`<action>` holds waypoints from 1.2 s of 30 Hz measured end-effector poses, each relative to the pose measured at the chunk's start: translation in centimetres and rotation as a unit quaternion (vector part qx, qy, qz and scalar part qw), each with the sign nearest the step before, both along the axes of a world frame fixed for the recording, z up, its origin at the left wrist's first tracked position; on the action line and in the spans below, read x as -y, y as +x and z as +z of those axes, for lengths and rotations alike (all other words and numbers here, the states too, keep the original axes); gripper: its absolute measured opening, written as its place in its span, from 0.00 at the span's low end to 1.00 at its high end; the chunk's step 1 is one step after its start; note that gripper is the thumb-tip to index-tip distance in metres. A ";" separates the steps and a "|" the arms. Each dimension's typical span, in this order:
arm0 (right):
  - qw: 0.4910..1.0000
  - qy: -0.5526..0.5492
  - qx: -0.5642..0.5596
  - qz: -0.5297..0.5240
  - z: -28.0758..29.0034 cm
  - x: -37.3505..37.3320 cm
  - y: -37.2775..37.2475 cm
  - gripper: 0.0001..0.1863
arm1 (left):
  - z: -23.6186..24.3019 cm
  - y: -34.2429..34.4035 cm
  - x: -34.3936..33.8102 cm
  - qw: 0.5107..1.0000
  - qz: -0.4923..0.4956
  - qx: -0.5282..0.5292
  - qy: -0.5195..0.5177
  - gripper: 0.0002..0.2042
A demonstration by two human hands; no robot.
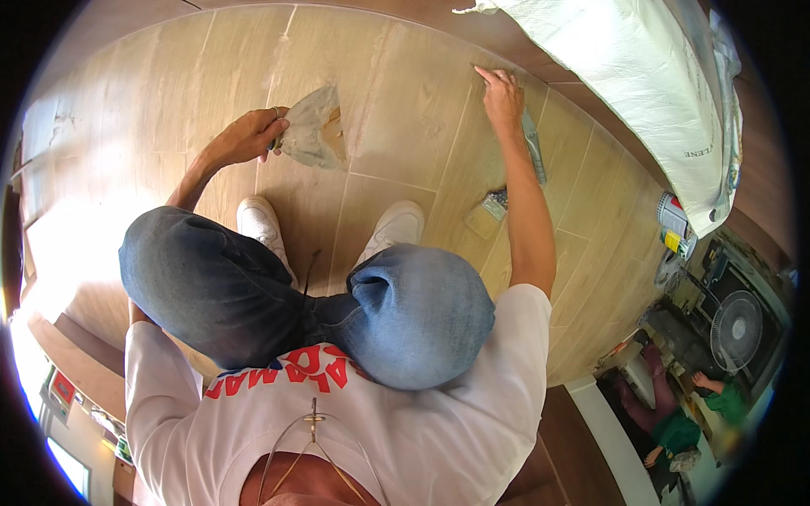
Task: The person kneels on a tiled floor and uses a putty knife to apply grout into the gaps between floor tiles. They repeatedly scoop grout from a plastic bag and spread it along the tile seams, occasionally using a smaller tool to work the material into the joints.
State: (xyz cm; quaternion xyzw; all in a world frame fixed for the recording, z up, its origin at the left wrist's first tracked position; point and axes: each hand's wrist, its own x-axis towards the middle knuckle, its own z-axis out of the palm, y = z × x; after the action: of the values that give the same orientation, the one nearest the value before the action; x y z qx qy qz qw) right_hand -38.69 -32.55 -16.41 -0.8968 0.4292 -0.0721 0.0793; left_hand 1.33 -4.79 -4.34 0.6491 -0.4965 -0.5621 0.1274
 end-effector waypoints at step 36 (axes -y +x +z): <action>0.998 0.049 -0.003 0.051 1.7 -2.8 -2.1 0.19 | -0.7 0.5 0.0 0.998 0.011 -0.058 -0.003 0.18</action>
State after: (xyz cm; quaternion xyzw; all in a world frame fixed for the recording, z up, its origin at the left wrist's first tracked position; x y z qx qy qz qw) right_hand -40.77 -29.74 -14.66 -0.9128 0.3863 -0.0444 0.1253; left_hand 1.84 -4.84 -5.07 0.6206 -0.4827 -0.5958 0.1643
